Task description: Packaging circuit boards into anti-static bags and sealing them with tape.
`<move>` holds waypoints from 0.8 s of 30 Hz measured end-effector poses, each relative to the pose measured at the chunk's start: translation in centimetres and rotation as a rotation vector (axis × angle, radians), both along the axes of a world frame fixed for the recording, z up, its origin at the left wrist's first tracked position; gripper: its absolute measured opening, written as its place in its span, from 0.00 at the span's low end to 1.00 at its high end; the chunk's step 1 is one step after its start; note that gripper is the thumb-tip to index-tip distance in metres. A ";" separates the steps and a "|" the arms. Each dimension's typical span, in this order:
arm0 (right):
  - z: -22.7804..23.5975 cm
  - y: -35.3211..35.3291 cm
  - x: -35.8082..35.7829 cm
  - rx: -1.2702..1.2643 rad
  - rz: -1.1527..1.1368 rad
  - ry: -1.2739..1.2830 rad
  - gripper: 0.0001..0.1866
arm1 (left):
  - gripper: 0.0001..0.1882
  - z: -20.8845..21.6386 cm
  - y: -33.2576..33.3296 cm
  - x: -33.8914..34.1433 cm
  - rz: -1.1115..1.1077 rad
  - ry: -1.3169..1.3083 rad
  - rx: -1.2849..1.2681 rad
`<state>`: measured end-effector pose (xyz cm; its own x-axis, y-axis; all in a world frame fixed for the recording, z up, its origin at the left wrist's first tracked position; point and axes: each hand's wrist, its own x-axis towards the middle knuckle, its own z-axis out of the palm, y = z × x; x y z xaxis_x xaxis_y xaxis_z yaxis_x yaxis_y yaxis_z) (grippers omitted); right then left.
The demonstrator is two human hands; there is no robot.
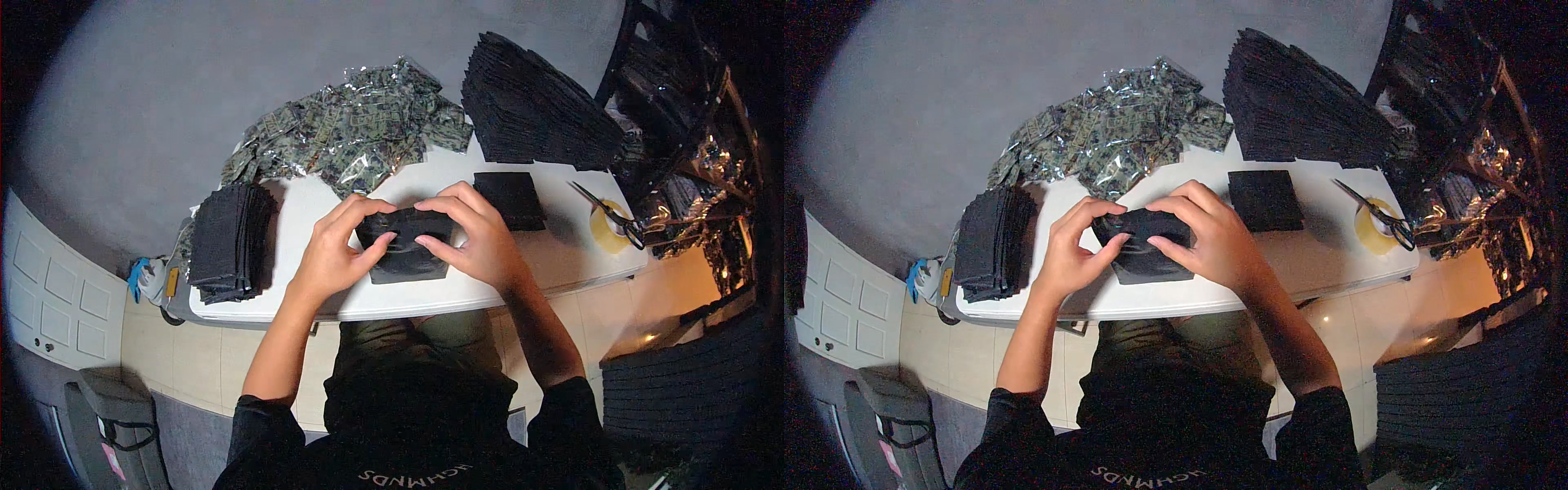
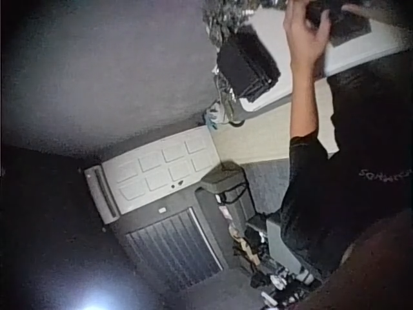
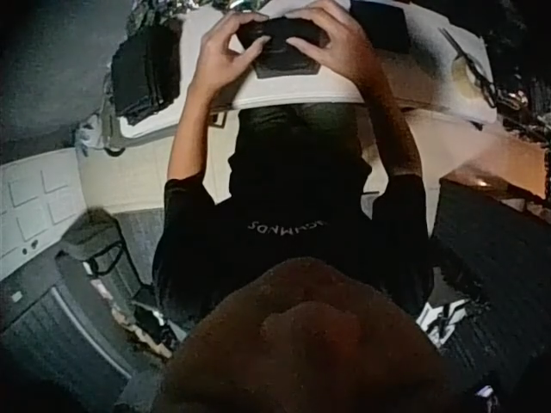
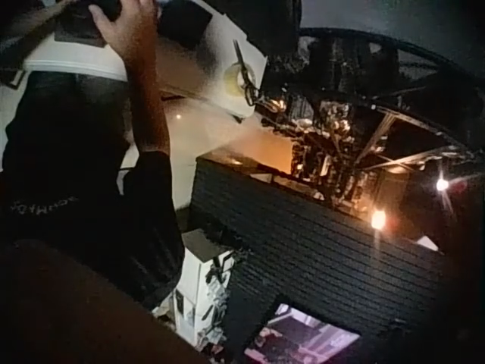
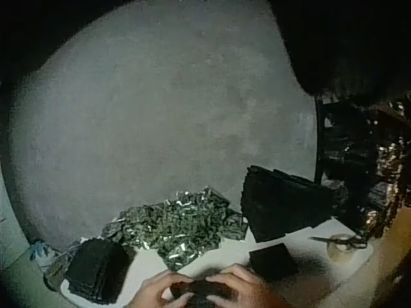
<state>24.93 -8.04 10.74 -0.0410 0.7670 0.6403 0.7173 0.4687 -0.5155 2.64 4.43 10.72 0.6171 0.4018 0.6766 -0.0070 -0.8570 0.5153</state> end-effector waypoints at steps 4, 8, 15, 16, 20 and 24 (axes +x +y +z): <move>0.0 0.2 0.0 0.006 -0.008 -0.001 0.20 | 0.18 -0.2 0.3 -0.2 0.000 -0.001 0.011; 0.0 0.6 0.3 0.027 0.023 -0.027 0.16 | 0.17 -0.1 0.1 -0.2 -0.003 0.005 0.008; 0.3 0.8 0.5 -0.049 0.015 -0.006 0.10 | 0.16 0.4 0.2 -0.3 -0.039 0.036 0.012; 0.3 0.8 0.6 -0.050 0.016 -0.006 0.10 | 0.16 0.4 0.2 -0.2 -0.054 0.025 0.022; 0.7 0.5 0.8 -0.055 0.117 0.023 0.08 | 0.14 1.9 -0.5 -0.4 -0.056 0.117 0.029; 1.1 0.1 1.6 -0.082 0.127 0.018 0.07 | 0.11 2.9 0.4 -0.6 -0.098 0.233 0.120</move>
